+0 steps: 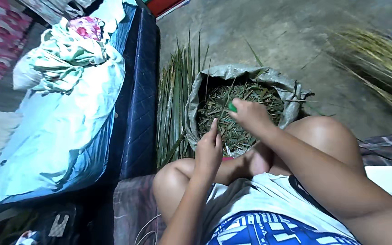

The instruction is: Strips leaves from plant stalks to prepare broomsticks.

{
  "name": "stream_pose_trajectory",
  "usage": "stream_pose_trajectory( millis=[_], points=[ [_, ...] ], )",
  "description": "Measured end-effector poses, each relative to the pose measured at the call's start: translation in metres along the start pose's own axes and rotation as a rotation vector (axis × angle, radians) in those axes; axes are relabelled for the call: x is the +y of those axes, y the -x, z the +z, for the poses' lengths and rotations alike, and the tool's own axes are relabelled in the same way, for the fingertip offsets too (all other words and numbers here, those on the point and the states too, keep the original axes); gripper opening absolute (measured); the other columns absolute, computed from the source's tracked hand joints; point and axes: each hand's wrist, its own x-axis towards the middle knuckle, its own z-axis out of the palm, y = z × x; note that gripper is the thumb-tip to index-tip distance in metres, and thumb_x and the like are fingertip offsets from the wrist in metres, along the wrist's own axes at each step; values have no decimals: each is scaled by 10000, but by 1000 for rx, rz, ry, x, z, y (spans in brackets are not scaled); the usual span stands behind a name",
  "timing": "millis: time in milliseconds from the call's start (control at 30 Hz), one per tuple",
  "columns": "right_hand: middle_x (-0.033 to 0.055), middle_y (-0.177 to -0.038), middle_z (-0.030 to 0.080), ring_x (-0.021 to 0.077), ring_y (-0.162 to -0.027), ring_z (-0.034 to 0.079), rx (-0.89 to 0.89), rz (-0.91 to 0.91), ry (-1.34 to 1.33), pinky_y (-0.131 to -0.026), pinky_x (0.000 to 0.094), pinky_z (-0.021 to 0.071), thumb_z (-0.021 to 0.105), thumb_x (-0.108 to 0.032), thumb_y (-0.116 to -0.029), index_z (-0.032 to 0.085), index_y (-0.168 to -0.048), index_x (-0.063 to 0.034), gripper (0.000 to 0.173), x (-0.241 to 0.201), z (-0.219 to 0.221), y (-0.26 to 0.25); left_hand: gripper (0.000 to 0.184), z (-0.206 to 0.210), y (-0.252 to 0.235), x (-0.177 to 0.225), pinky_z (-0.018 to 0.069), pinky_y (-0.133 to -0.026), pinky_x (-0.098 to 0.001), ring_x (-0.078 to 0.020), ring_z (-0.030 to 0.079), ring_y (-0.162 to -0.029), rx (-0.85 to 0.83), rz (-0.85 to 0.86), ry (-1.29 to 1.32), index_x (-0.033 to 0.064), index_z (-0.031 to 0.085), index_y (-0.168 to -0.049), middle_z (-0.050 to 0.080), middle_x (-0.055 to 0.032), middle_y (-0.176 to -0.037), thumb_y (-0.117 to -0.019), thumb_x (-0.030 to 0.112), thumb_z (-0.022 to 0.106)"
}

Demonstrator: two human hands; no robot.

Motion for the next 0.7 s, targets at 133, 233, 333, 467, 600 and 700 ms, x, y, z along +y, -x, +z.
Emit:
stream_pose_trajectory(
  millis=[133, 233, 333, 467, 600, 700],
  points=[
    [241, -990, 707, 454, -962, 697, 64, 169, -65, -762, 654, 512, 570, -274, -1061, 658, -1088, -20, 270, 12, -22, -16, 444, 5, 4, -2, 562, -846, -376, -211, 703, -866, 13, 20, 24, 30, 511, -1497, 733, -159, -1001, -1068, 104, 429],
    [170, -848, 666, 365, -806, 669, -117, 48, -149, -683, 582, 520, 590, -245, -1039, 667, -1010, -52, 209, 3, -15, 6, 438, 4, 2, -2, 563, -847, -368, -204, 704, -867, 22, 10, 31, 27, 517, -1492, 734, -154, -1002, -1071, 106, 425],
    [146, -888, 660, 325, -871, 653, -369, -14, -119, -754, 542, 497, 562, -281, -1055, 668, -1047, -65, 240, -15, -5, 22, 405, 3, 3, -3, 564, -878, -392, -235, 715, -908, 67, 15, 16, -33, 565, -1428, 737, -182, -1024, -1063, 97, 446],
    [180, -944, 708, 382, -924, 698, -223, -33, -6, -762, 591, 527, 603, -289, -1047, 680, -1061, -54, 248, -12, -1, 16, 432, 5, 4, -2, 559, -853, -395, -238, 704, -888, 92, 33, -33, 17, 545, -1469, 732, -168, -1017, -1050, 91, 466],
    [193, -956, 723, 412, -933, 718, -99, -3, 87, -735, 598, 542, 642, -290, -1029, 664, -1104, -53, 249, -16, 2, 11, 458, 3, 1, 6, 557, -860, -401, -252, 703, -913, 92, 14, -58, 39, 507, -1504, 723, -177, -1063, -1048, 80, 475],
    [198, -933, 718, 418, -914, 718, -53, -30, 87, -717, 594, 542, 668, -280, -1015, 661, -1081, -42, 247, -13, 2, 12, 463, 3, 0, 7, 560, -837, -391, -243, 701, -882, 114, 33, -70, 50, 514, -1502, 726, -164, -1027, -1041, 80, 487]
  ],
)
